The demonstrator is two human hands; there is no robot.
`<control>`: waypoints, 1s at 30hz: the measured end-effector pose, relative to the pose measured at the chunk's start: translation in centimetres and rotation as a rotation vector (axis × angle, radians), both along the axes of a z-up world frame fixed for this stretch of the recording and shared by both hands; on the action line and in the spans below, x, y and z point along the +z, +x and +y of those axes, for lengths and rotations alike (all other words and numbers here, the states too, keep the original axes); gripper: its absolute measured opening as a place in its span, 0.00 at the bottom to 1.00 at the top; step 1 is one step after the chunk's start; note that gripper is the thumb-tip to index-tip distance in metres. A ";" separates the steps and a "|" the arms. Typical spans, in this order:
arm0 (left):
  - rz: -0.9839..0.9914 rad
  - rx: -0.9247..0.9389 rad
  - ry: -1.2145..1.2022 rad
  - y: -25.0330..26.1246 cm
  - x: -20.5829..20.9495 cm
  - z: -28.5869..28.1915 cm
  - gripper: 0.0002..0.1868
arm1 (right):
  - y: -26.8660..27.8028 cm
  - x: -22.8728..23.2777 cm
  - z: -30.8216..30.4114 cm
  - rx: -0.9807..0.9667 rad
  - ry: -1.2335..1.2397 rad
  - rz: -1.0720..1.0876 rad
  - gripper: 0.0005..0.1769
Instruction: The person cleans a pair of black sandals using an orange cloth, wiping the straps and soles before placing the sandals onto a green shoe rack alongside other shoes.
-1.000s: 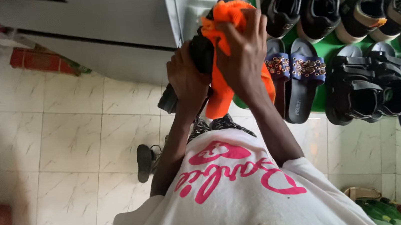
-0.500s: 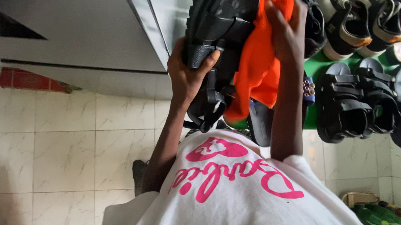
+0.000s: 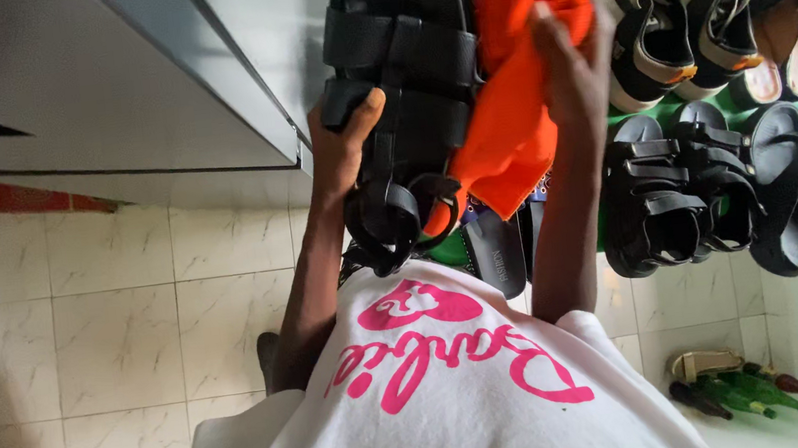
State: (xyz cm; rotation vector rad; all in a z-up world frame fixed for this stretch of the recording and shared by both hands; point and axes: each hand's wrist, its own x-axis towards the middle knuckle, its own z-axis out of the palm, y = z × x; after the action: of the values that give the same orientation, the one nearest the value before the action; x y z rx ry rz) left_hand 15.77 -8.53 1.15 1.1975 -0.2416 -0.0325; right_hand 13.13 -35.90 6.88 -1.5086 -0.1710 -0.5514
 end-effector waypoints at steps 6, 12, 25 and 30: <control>0.199 -0.037 -0.055 0.5 0.2 -1.1 0.17 | -0.4 -0.2 3.5 -0.020 -0.188 -0.046 0.14; 0.286 -0.056 -0.236 4.6 -3.3 -2.7 0.21 | -1.5 -2.4 2.9 -0.027 -0.182 -0.021 0.21; 0.323 -0.203 -0.448 12.0 1.1 -2.5 0.42 | -8.6 -4.6 3.9 0.027 -0.168 0.215 0.23; 0.347 -0.417 -0.464 11.4 2.4 -2.9 0.39 | -4.0 1.0 1.1 -0.188 -0.097 0.044 0.19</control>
State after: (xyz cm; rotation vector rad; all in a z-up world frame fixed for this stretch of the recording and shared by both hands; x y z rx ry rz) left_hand 27.15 -11.48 3.50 0.6494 -0.1756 -0.5182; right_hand 9.17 -34.79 7.88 -1.6400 -0.0212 -0.6670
